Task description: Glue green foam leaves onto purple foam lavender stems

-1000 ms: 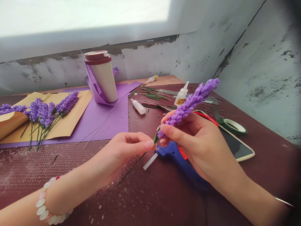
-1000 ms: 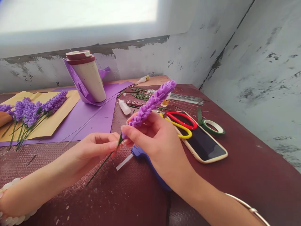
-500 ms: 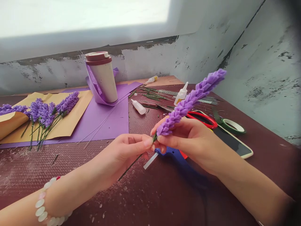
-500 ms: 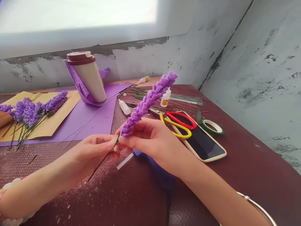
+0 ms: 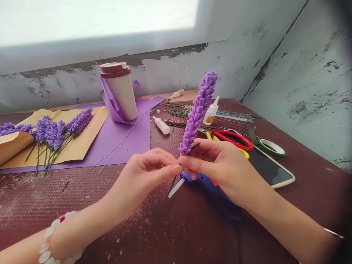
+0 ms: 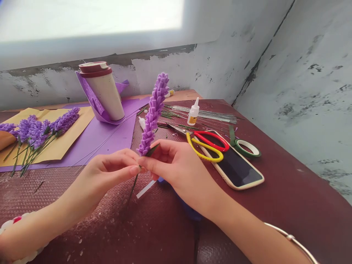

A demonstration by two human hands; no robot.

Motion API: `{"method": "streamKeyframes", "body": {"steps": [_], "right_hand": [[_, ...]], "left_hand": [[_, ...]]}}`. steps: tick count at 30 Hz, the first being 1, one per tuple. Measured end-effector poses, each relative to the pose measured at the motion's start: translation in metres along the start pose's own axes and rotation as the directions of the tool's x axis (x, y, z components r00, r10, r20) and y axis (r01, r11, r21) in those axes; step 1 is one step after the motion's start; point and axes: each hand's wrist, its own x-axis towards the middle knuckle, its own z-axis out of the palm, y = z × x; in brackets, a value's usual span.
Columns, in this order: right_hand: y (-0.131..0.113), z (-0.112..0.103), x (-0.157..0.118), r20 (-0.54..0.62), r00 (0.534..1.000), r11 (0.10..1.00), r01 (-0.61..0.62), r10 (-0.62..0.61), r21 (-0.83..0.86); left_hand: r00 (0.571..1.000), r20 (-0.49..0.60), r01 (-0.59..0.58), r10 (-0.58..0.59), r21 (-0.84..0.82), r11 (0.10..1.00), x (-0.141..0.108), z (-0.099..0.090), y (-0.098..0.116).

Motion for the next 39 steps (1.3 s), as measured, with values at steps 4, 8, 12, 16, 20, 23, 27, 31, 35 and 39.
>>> {"method": "streamKeyframes", "body": {"steps": [4,8,12,16,20,23,27,31,35,39], "right_hand": [[0.004,-0.001,-0.001,-0.001,1.000,0.999,0.012,-0.012,0.043],[0.008,-0.004,0.002,0.077,0.997,0.987,0.005,-0.017,0.158],[0.007,-0.008,0.005,0.208,0.978,0.974,-0.044,-0.004,0.224],[0.009,-0.010,0.007,0.253,0.968,0.940,-0.094,0.010,0.326],[0.011,-0.009,0.008,0.280,0.960,0.900,-0.132,0.012,0.416],[0.011,-0.008,0.007,0.264,0.964,0.902,-0.137,0.026,0.410],[0.008,-0.010,0.007,0.320,0.946,0.887,-0.187,0.047,0.421],[0.007,-0.012,0.008,0.341,0.938,0.860,-0.225,0.064,0.458],[0.008,-0.011,0.009,0.296,0.954,0.876,-0.182,0.046,0.448],[0.007,-0.009,0.007,0.197,0.980,0.913,-0.109,0.032,0.393]], "left_hand": [[0.979,-0.054,-0.173,0.196,0.288,0.942,-0.004,0.000,0.006],[0.998,0.032,-0.058,0.055,0.097,0.994,-0.002,-0.002,0.007],[0.983,0.162,0.119,-0.086,-0.208,0.971,0.002,-0.005,0.003],[0.960,0.257,0.186,-0.108,-0.303,0.935,0.002,-0.005,0.001],[0.946,0.303,0.225,-0.119,-0.343,0.912,0.000,-0.004,0.000],[0.941,0.314,0.242,-0.128,-0.353,0.904,0.000,-0.004,-0.002],[0.929,0.353,0.242,-0.112,-0.351,0.905,0.000,-0.004,-0.004],[0.918,0.366,0.279,-0.152,-0.323,0.904,-0.001,-0.003,-0.006],[0.942,0.305,0.236,-0.144,-0.291,0.927,-0.001,-0.001,-0.006],[0.958,0.239,0.222,-0.155,-0.282,0.934,0.000,0.000,-0.006]]}}
